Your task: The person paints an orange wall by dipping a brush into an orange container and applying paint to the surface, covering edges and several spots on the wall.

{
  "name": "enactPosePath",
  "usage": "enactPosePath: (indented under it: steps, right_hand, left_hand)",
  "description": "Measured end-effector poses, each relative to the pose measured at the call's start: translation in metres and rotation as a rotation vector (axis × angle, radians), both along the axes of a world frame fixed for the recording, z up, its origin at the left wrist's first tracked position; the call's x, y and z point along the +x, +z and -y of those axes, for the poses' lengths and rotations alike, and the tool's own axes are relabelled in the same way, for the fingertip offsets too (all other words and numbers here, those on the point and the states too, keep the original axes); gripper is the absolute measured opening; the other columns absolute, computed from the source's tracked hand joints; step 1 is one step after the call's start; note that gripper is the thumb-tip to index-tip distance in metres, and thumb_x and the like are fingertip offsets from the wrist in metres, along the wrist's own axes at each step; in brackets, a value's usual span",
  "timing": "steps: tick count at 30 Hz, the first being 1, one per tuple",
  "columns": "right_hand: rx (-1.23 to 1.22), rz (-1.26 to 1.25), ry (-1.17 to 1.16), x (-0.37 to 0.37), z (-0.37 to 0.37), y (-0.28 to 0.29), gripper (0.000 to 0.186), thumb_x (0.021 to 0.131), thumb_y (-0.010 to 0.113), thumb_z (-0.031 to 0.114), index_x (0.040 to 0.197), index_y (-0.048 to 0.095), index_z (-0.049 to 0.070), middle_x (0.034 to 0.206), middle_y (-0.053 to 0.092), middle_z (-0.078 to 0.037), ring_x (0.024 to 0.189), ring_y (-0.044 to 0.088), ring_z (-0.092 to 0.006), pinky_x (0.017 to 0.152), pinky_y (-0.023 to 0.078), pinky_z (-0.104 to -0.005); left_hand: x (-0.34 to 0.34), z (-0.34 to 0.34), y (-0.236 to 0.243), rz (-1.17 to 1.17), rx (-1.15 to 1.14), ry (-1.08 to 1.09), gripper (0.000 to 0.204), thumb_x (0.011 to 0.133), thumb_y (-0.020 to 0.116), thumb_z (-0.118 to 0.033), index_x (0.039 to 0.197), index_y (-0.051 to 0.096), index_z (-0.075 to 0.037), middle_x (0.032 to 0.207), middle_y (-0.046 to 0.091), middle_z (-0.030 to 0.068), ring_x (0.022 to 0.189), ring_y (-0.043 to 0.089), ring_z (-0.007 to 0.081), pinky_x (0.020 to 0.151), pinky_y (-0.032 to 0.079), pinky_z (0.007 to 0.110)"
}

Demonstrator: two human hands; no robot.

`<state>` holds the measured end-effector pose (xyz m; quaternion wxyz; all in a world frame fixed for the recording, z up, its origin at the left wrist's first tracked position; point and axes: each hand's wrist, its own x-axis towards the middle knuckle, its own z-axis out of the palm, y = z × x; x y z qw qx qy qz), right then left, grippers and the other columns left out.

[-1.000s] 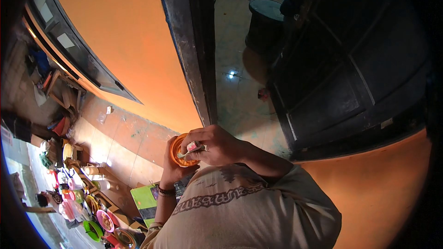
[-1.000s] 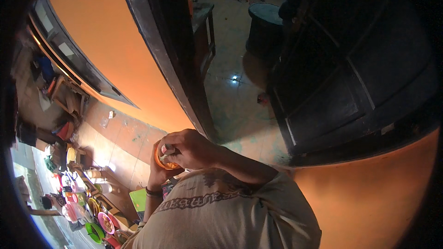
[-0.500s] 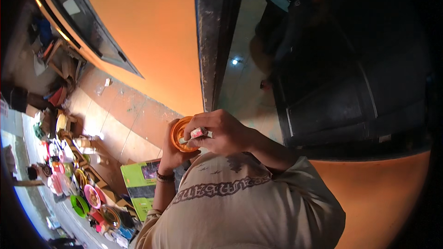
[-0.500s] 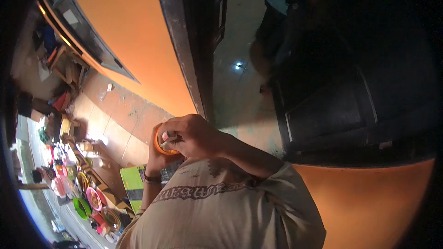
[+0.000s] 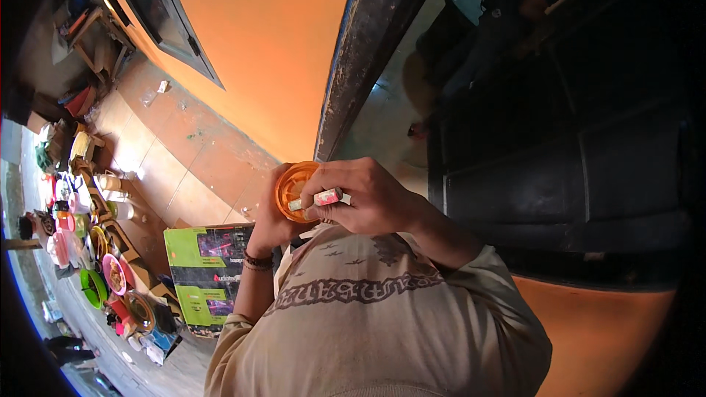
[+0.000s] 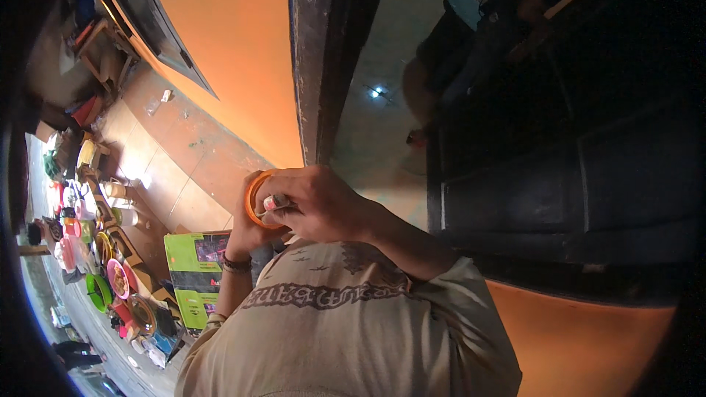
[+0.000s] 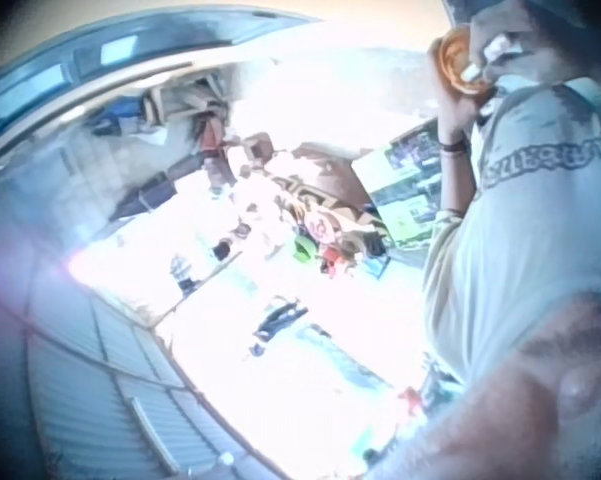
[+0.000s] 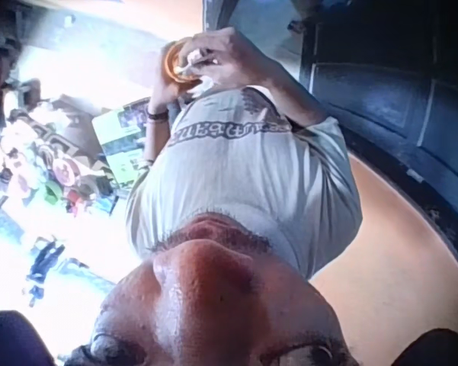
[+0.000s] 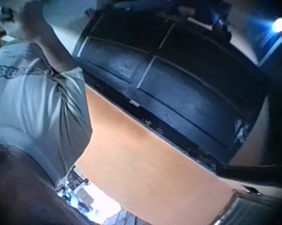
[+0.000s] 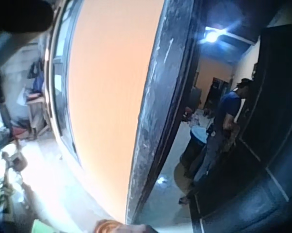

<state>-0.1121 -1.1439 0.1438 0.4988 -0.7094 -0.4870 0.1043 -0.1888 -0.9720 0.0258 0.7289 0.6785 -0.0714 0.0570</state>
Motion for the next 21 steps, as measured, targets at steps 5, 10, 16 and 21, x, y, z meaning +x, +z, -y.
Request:
enactPosePath:
  steps: [5,10,16,21]
  right_hand:
    - [-0.010,0.003,0.001,-0.001,0.007,-0.001,0.020,0.074,0.076,0.002,0.089,0.063,0.005,0.082,0.065,-0.008,0.074,0.065,-0.0252,0.066,0.051,-0.0325]
    - [0.002,-0.011,0.000,-0.004,0.011,-0.001,0.021,0.073,0.076,0.003,0.088,0.063,0.005,0.082,0.065,-0.009,0.075,0.066,-0.0256,0.066,0.051,-0.0325]
    - [0.024,-0.089,0.045,-0.006,0.009,-0.004,0.021,0.072,0.076,-0.001,0.088,0.064,0.004,0.083,0.066,-0.010,0.075,0.066,-0.0255,0.067,0.051,-0.0320]
    - [0.083,0.033,0.092,-0.005,0.005,0.011,0.022,0.068,0.077,-0.005,0.087,0.066,0.002,0.085,0.068,-0.012,0.078,0.069,-0.0246,0.071,0.054,-0.0325]
  left_hand:
    - [-0.002,0.007,0.001,0.005,-0.006,0.013,0.090,0.059,0.088,-0.005,0.131,0.034,0.000,0.124,0.053,0.0143,0.116,0.054,0.0220,0.099,0.044,0.036]
    - [-0.005,0.009,0.002,0.008,0.045,0.009,0.090,0.059,0.088,-0.005,0.131,0.034,0.000,0.125,0.053,0.0143,0.117,0.053,0.0223,0.100,0.044,0.037]
    - [-0.016,0.006,-0.010,-0.022,0.001,0.049,0.091,0.061,0.087,-0.005,0.133,0.033,0.000,0.127,0.051,0.0140,0.119,0.051,0.0218,0.101,0.043,0.037]
    - [-0.018,-0.004,0.002,0.049,0.033,0.107,0.090,0.060,0.088,-0.009,0.133,0.036,-0.001,0.125,0.052,0.0125,0.118,0.051,0.0194,0.101,0.041,0.035]
